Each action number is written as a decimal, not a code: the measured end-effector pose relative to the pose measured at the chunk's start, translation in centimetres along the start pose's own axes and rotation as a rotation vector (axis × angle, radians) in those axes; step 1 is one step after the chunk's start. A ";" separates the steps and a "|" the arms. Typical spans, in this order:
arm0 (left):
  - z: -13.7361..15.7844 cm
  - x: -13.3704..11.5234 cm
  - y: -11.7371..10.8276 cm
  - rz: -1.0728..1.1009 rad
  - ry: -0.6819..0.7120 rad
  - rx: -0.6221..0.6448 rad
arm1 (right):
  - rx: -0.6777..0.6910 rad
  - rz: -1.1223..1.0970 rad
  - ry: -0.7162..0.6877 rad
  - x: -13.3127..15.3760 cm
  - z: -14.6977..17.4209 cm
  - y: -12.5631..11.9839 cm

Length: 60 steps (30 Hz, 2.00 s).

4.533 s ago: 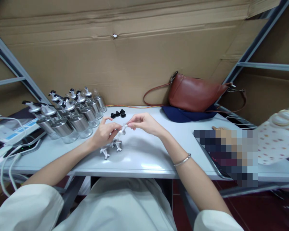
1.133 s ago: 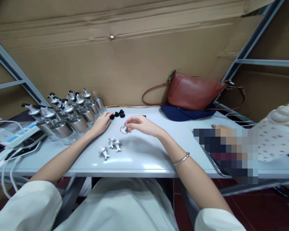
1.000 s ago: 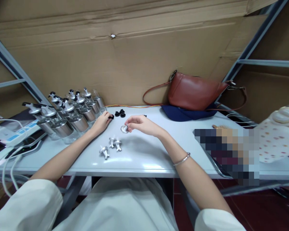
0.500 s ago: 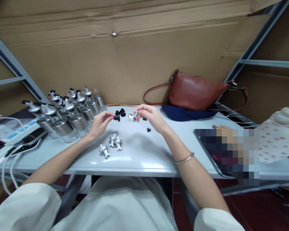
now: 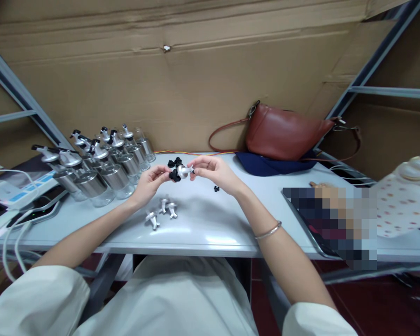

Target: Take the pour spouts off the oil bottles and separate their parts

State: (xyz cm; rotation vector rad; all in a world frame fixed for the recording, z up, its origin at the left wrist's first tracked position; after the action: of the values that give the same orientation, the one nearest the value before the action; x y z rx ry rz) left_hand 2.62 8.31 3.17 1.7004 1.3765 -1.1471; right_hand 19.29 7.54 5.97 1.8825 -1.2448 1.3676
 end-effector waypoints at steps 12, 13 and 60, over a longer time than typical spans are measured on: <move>0.1 0.3 -0.1 0.065 -0.027 -0.024 | 0.008 0.060 0.064 -0.2 0.0 0.2; 0.1 0.4 -0.1 0.077 -0.039 -0.026 | 0.008 0.061 0.063 -0.2 0.0 0.2; 1.1 0.8 2.6 0.272 -0.170 0.241 | 0.060 0.236 0.185 -1.6 0.1 1.6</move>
State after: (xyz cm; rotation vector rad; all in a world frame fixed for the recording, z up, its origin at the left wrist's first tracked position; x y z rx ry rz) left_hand 4.95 7.08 1.94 1.8411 0.9015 -1.3035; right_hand 17.79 7.39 4.28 1.6433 -1.3772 1.6763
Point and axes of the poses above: each hand's wrist, its own z-axis away from the middle knuckle, its own y-axis out of the palm, x = y × z, the point moved 8 cm from there along -z, towards the middle knuckle, and after that the axes turned 1 degree about y, right-handed, at the moved point
